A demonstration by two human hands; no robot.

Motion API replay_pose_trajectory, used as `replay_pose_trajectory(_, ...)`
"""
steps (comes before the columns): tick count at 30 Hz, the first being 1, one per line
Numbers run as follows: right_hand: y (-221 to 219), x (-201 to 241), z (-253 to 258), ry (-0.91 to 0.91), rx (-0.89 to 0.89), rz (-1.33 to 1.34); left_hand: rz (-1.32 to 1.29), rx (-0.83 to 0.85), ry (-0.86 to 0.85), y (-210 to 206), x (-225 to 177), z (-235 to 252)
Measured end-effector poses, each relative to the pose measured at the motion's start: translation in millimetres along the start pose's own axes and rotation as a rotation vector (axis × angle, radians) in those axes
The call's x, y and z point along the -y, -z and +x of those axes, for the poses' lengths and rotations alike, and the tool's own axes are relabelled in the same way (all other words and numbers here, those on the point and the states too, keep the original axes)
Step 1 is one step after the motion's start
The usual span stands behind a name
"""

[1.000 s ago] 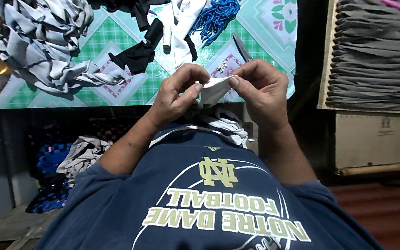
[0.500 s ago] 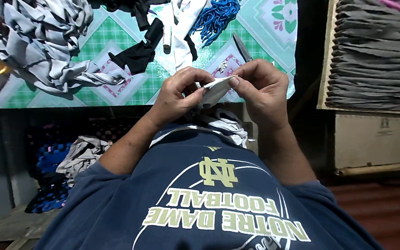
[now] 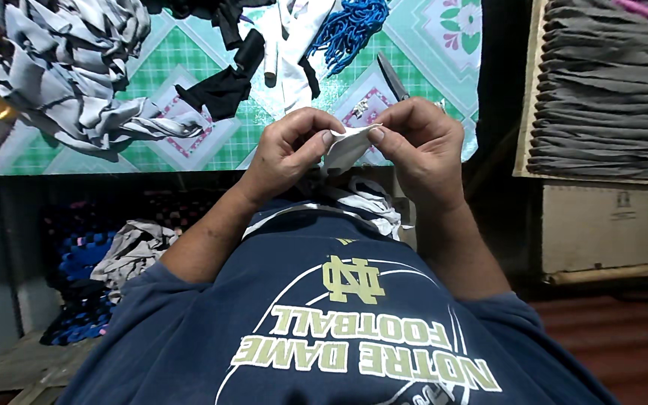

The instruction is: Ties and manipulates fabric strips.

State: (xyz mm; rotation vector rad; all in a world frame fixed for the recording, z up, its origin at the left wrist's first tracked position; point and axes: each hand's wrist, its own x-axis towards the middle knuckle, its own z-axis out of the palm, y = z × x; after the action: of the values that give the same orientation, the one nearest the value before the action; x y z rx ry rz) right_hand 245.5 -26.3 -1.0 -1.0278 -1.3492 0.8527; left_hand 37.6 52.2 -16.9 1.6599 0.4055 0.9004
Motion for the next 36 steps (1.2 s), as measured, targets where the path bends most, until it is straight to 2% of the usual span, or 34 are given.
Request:
replay_pose_trajectory(14, -2.8, 2.1, -0.3, -0.001, 0.026, -0.002, -0.061, 0.02, 0.012, -2.6, -5.5, 4.3)
replay_pose_trajectory(28, -6.5, 4.5, -0.2, -0.008, 0.031, -0.012, 0.009, -0.007, -0.041, -3.1, -4.4, 6.2)
replay_pose_trajectory(36, -8.4, 4.2, 1.5, 0.009, 0.023, -0.057, 0.361, -0.047, -0.224, 2.8, 3.9, 4.4)
